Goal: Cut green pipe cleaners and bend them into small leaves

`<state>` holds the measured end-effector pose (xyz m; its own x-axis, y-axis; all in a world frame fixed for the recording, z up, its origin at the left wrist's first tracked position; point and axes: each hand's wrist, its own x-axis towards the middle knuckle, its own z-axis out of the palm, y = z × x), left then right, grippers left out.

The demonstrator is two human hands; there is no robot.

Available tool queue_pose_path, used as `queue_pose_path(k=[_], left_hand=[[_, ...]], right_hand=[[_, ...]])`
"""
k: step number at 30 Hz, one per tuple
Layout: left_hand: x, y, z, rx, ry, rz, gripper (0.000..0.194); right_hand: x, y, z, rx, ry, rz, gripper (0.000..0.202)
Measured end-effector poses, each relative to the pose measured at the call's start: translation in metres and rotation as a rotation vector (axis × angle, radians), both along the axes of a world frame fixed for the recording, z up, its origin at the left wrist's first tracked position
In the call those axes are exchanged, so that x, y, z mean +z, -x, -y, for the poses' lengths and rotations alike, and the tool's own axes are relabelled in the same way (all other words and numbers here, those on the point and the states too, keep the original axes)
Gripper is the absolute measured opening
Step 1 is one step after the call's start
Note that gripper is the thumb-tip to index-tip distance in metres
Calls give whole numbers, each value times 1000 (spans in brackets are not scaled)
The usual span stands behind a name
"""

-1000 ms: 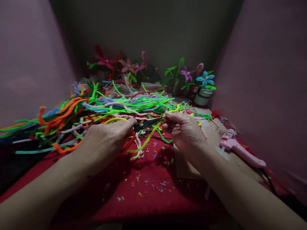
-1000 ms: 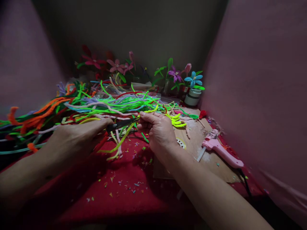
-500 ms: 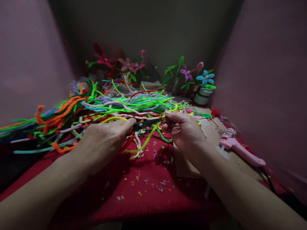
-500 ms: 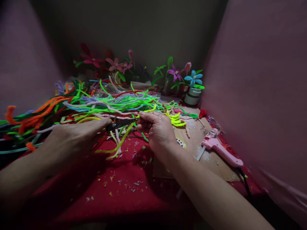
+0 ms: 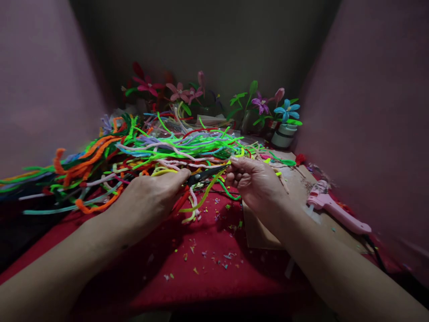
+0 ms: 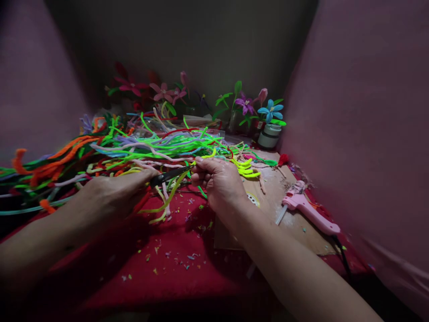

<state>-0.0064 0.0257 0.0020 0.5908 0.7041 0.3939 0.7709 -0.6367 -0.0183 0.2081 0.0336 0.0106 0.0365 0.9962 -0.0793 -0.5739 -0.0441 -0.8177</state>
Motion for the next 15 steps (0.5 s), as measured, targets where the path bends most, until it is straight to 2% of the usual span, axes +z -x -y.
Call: queue_pose_path(k=[5,10,13,15], left_hand=[[-2,1,-1,8,-140,-132,34],[0,1,-1,-1,-90,-116,31],[2,-1,-1,10,-8,1,29],[5,-5,-1,46,84,203,28]], right_hand=[[3,-1,0,56,51,-41,11],[4,0,1,102,103,-45,16],[4,2,2,95,133,-41,17],[3,2,2,106,111,-32,13]])
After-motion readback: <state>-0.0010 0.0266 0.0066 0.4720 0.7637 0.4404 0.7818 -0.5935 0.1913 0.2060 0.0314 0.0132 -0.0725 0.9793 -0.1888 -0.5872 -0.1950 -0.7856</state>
